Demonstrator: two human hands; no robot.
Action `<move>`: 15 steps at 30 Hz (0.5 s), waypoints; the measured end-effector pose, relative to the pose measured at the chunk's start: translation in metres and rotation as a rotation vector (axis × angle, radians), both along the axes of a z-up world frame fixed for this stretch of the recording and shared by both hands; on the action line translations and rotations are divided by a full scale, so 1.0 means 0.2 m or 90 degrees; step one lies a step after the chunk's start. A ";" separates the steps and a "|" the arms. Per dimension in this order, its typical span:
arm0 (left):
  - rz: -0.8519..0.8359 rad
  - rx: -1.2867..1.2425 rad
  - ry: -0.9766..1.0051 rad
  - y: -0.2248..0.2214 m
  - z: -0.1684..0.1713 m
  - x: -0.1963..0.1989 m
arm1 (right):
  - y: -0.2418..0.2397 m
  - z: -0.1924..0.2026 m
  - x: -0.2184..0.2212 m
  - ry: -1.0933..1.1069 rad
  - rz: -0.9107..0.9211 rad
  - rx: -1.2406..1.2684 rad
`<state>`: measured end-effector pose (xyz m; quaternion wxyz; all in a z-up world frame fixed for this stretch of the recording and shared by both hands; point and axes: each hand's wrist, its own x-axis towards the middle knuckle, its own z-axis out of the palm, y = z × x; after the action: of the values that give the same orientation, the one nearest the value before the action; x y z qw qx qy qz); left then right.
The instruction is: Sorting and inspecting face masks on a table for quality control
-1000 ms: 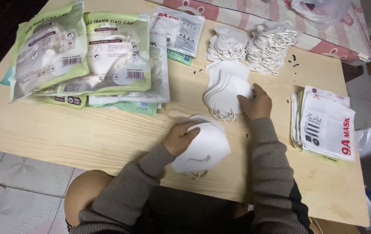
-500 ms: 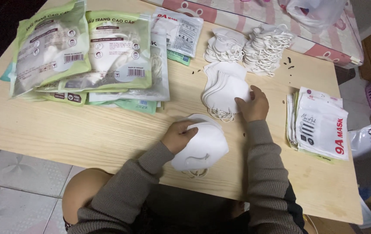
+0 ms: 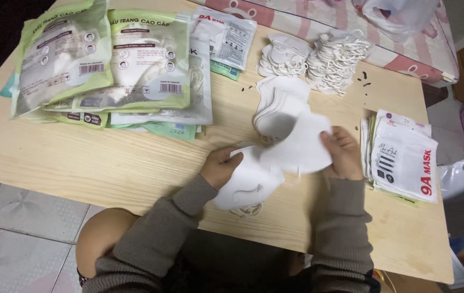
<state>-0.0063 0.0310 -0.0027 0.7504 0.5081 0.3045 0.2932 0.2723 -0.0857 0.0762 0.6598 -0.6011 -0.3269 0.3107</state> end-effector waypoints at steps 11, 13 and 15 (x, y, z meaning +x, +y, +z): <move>0.004 -0.080 -0.106 -0.03 0.12 0.00 | 0.07 -0.24 -0.32 0.017 0.132 -0.099; -0.002 -0.077 -0.104 -0.03 0.12 0.00 | 0.08 -0.28 -0.32 0.019 0.127 -0.089; 0.008 -0.075 -0.108 -0.03 0.10 0.01 | 0.08 -0.35 -0.30 0.027 0.143 -0.096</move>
<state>-0.0041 0.0241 0.0175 0.8003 0.4344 0.2601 0.3212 0.2123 -0.0689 0.0060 0.5810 -0.6018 -0.3537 0.4186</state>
